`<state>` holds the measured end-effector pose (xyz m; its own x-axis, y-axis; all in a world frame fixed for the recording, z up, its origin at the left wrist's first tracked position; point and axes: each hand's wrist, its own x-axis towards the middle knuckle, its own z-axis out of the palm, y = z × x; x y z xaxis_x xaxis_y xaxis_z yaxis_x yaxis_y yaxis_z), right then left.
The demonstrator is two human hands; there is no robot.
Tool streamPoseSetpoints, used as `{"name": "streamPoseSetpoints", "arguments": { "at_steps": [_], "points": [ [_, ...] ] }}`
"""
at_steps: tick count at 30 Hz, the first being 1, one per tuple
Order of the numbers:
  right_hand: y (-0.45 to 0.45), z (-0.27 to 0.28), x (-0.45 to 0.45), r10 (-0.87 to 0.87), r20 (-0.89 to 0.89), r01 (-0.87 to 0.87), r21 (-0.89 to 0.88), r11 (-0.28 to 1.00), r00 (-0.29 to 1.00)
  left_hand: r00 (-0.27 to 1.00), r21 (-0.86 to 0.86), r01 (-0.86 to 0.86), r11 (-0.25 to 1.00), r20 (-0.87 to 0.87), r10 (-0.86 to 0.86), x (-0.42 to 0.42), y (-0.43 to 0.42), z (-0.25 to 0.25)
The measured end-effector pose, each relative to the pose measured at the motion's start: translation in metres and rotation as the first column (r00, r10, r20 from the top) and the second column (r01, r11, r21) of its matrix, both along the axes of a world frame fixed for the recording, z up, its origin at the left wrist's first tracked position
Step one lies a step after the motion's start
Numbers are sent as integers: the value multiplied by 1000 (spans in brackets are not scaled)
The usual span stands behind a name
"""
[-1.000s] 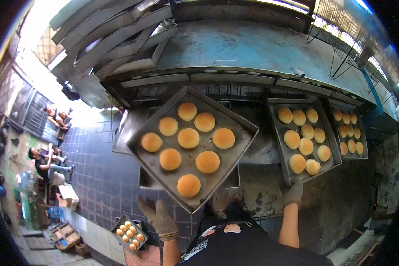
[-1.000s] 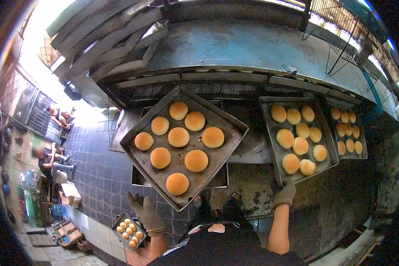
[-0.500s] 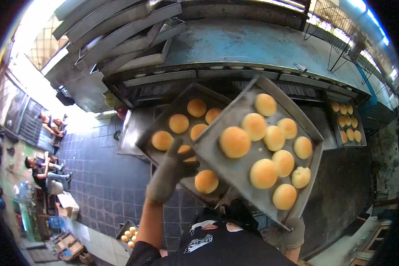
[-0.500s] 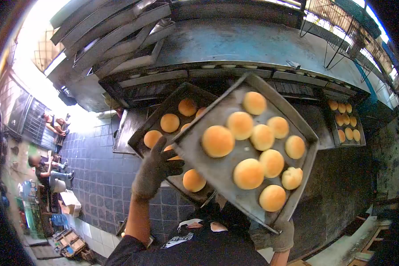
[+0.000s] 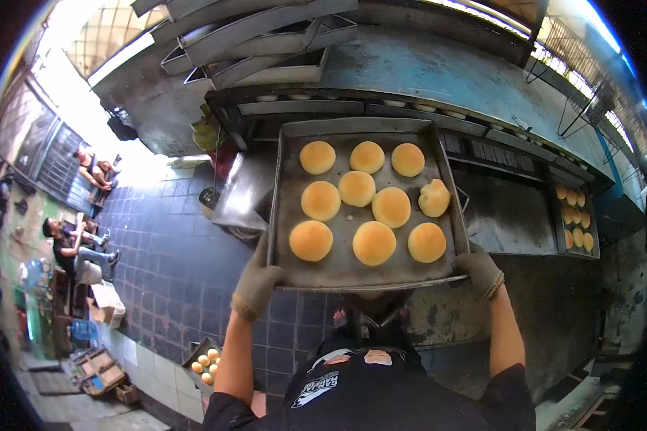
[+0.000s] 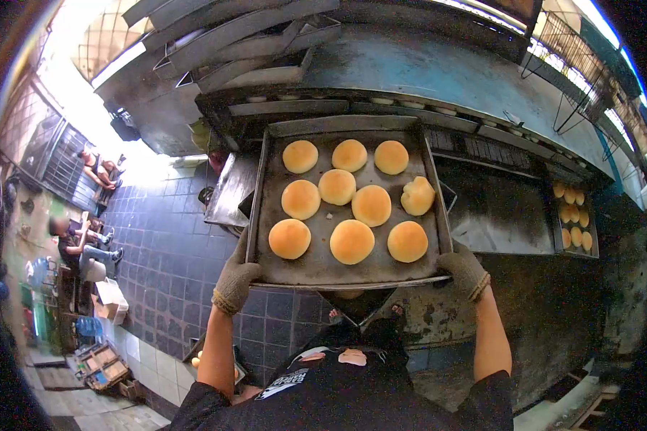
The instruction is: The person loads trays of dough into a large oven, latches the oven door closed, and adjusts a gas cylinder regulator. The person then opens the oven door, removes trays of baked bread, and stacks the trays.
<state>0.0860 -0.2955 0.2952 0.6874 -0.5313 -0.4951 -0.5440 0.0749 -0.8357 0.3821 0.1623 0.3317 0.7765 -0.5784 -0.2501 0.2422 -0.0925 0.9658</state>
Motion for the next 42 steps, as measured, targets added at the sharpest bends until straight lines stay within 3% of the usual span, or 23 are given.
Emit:
{"name": "streamPoseSetpoints", "arguments": {
  "at_steps": [8, 10, 13, 14, 16, 18, 19, 20, 22, 23, 24, 26, 27, 29, 30, 33, 35, 38, 39, 41, 42],
  "points": [
    [14, 14, 9, 39, -85, -45, -68, 997, 996, 1000, -23, 19, 1000, 14, -19, 12, 8, -37],
    [-1, 3, 7, 53, -104, -58, -42, 997, 993, 999, 46, -23, 999, -37, 24, 6, 5, -25],
    [-24, -11, -21, 232, -45, -236, -192, 953, 972, 995, 180, -94, 979, 36, 89, -4, 8, -8],
    [-44, -34, -38, 138, 116, -122, -137, 983, 984, 975, 134, -222, 966, 35, 219, -5, 13, -19],
    [-79, -38, -79, 11, 263, 9, -72, 997, 965, 891, 142, -451, 881, 136, 433, -11, 30, -18],
    [-116, -20, -124, -302, 34, 291, 189, 938, 953, 728, 96, -668, 738, 284, 623, -27, 33, -4],
    [-137, -20, -150, -419, -68, 422, 254, 870, 905, 655, 92, -738, 669, 336, 677, -42, 28, 11],
    [-174, -54, -187, -452, -64, 453, 242, 858, 890, 584, 68, -797, 600, 337, 738, -54, 25, 17],
    [-254, -120, -275, -641, -30, 624, 269, 734, 767, 496, 23, -849, 528, 379, 781, -76, 1, 29],
    [-268, -111, -290, -774, 20, 725, 336, 601, 633, 463, 18, -867, 499, 401, 790, -90, -17, 35],
    [-290, -107, -307, -813, 43, 764, 316, 563, 581, 436, 13, -879, 476, 422, 795, -107, -39, 44],
    [-346, -119, -337, -930, 105, 842, 398, 364, 353, 391, 15, -902, 432, 451, 802, -143, -85, 66],
    [-378, -128, -350, -941, 115, 853, 401, 336, 317, 388, 19, -903, 429, 462, 798, -158, -103, 74],
    [-433, -149, -366, -857, 431, 741, 470, 480, 281, 410, 27, -890, 455, 488, 771, -178, -128, 86],
    [-446, -152, -364, -861, 430, 742, 477, 471, 271, 425, 31, -879, 476, 505, 751, -186, -137, 90],
    [-495, -158, -355, -962, 191, 823, 501, 267, 196, 423, 34, -874, 484, 543, 726, -195, -151, 95],
    [-558, -235, -390, -927, 161, 922, 137, 361, 339, 424, 13, -869, 495, 537, 729, -199, -144, 90],
    [-619, -327, -436, -860, 4, 820, -302, 486, 511, 436, 3, -852, 524, 558, 706, -206, -147, 92],
    [-598, -313, -441, -750, -133, 561, -582, 588, 648, 442, 7, -846, 533, 569, 693, -210, -148, 93],
    [-520, -233, -417, -767, -200, 542, -600, 588, 610, 439, 6, -850, 526, 559, 703, -218, -154, 97],
    [-488, -218, -410, -780, -181, 547, -619, 564, 599, 439, 16, -856, 517, 549, 711, -219, -152, 98]
  ]
}}
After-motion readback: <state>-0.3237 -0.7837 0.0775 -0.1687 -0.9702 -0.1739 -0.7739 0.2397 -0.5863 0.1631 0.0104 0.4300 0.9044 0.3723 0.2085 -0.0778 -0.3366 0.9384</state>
